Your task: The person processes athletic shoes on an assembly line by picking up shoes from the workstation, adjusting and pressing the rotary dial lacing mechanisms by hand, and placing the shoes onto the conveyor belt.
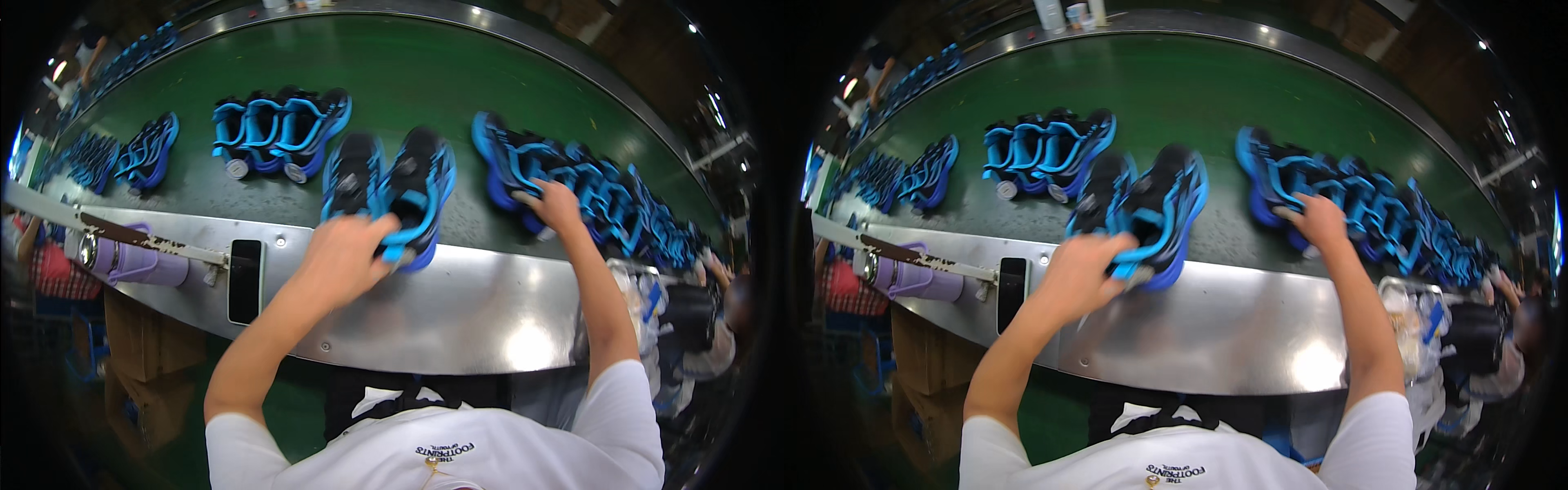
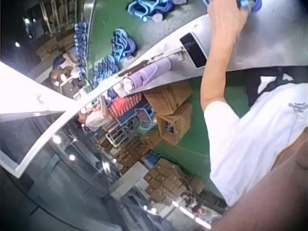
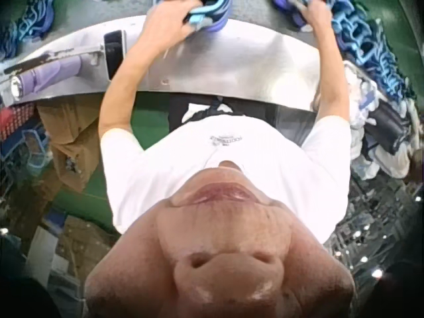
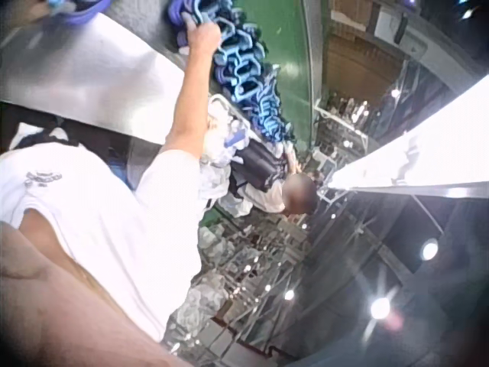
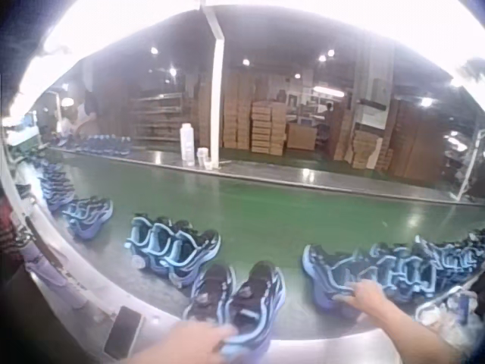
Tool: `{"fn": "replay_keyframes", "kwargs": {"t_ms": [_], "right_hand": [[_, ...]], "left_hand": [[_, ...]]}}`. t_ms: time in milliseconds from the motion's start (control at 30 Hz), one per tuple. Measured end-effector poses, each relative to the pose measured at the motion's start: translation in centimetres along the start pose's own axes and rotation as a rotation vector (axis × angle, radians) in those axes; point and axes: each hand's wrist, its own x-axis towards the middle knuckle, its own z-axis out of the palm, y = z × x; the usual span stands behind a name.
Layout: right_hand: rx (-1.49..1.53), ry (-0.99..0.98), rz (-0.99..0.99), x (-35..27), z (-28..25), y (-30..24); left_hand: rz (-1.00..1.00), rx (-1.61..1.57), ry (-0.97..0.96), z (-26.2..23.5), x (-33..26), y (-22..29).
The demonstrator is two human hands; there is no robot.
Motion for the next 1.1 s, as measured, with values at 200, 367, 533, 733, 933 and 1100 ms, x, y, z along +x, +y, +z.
{"fn": "replay_keyframes", "kwargs": {"t_ms": [200, 367, 533, 733, 933, 1100], "right_hand": [[0.010, 0.057, 0.102, 2.1, 1.6, 6.8], [-0.156, 0.023, 0.073, -0.7, 0.9, 5.4], [-0.121, 0.181, -0.073, -3.3, 0.3, 1.5], [0.072, 0.121, -0.065, -5.8, -0.3, -0.9], [0.015, 0.236, -0.084, -6.8, 0.7, -1.5], [-0.090, 0.257, -0.065, -6.8, 0.2, -2.3]], "left_hand": [[-0.195, 0.110, -0.163, 6.9, 12.8, -8.7], [-0.028, -0.067, 0.069, 3.8, 11.1, -8.8], [-0.384, 0.314, 0.389, -4.3, 8.7, -20.2], [-0.628, 0.633, 0.223, -6.7, 8.0, -31.5], [-0.784, 0.452, -0.038, -6.7, 11.4, -31.5], [-0.708, 0.426, 0.121, -2.4, 11.3, -26.5]]}}
